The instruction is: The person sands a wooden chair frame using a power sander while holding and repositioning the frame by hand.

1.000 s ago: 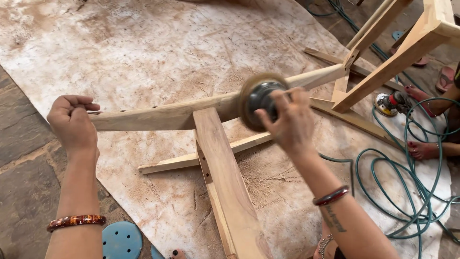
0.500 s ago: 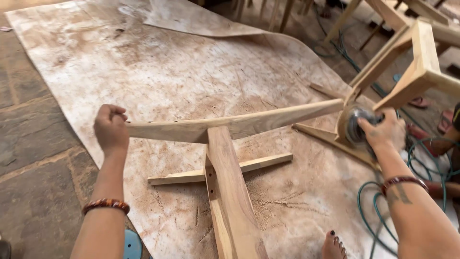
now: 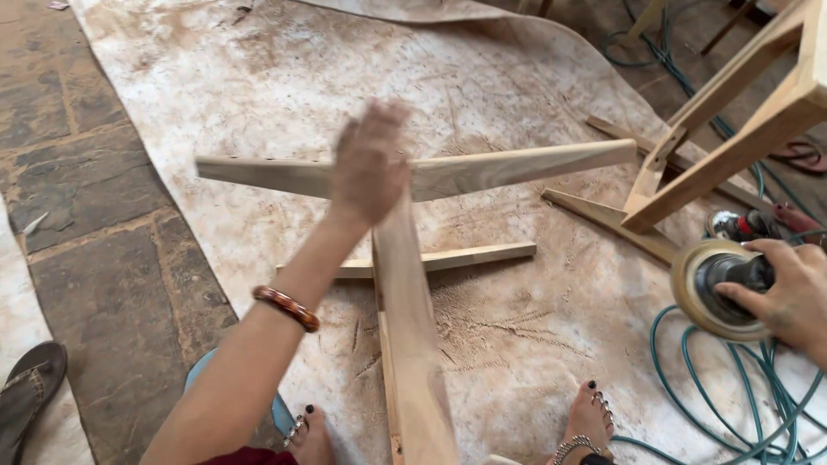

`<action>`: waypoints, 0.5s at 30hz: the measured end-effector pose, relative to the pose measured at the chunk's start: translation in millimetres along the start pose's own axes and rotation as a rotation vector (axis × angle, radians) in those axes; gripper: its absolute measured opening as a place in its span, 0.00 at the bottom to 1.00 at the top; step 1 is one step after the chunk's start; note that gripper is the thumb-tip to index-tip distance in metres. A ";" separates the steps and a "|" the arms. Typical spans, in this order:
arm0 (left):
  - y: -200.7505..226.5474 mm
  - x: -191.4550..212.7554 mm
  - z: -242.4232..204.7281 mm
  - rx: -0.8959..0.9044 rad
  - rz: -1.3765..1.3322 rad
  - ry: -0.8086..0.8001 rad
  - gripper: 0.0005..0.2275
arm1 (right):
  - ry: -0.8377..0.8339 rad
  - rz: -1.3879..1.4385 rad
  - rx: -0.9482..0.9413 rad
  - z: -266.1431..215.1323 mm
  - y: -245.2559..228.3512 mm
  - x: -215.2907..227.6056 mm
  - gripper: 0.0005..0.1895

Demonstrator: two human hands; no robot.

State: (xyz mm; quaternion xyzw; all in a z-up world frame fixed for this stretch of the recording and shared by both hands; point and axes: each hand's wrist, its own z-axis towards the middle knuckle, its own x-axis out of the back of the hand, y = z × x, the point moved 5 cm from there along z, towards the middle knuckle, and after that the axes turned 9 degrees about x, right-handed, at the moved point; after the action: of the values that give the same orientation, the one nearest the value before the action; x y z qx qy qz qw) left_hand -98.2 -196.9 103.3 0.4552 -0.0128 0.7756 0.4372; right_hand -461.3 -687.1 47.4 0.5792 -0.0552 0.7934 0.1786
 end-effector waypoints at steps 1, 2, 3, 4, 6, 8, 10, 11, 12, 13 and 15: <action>25.4 -20.5 -0.5 -0.006 0.070 -0.177 0.31 | -0.018 -0.018 0.011 -10.2 -8.4 6.5 0.37; 42.9 -44.9 -8.1 0.079 0.107 -0.479 0.35 | -0.046 0.023 -0.006 -17.5 -19.3 7.7 0.37; 56.3 -66.4 -22.9 0.171 0.147 -0.778 0.40 | -0.074 0.063 -0.022 -23.1 -28.3 9.4 0.37; 70.9 -73.7 -29.5 0.032 0.297 -0.760 0.39 | -0.136 0.077 -0.050 -25.4 -35.8 7.5 0.36; 87.3 -86.2 -41.6 -0.242 0.593 -0.716 0.37 | -0.264 0.107 -0.095 -29.8 -46.0 -4.6 0.35; 79.0 -92.2 -42.8 -0.135 0.551 -0.831 0.38 | -0.299 0.114 -0.056 -31.6 -45.8 -19.0 0.33; 77.0 -94.9 -41.6 -0.102 0.552 -0.865 0.38 | -0.257 0.179 0.023 -34.4 -43.5 -42.9 0.33; 78.6 -96.6 -39.2 -0.125 0.578 -0.840 0.37 | -0.192 0.241 0.079 -42.1 -42.6 -53.3 0.34; 78.5 -98.4 -40.6 -0.133 0.600 -0.818 0.37 | -0.133 0.301 0.147 -45.1 -38.5 -63.3 0.35; 75.5 -100.8 -38.0 -0.105 0.568 -0.788 0.38 | -0.177 0.362 0.101 -45.8 -30.4 -78.9 0.36; 59.7 -108.1 -28.5 -0.053 0.497 -0.740 0.40 | -0.274 0.400 0.011 -56.1 -24.8 -103.6 0.36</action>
State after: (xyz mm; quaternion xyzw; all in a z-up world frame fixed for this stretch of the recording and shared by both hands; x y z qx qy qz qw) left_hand -137.2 -293.9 31.6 0.6737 -0.2974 0.6415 0.2150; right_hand -475.6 -670.3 -71.0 0.6598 -0.1882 0.7275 0.0054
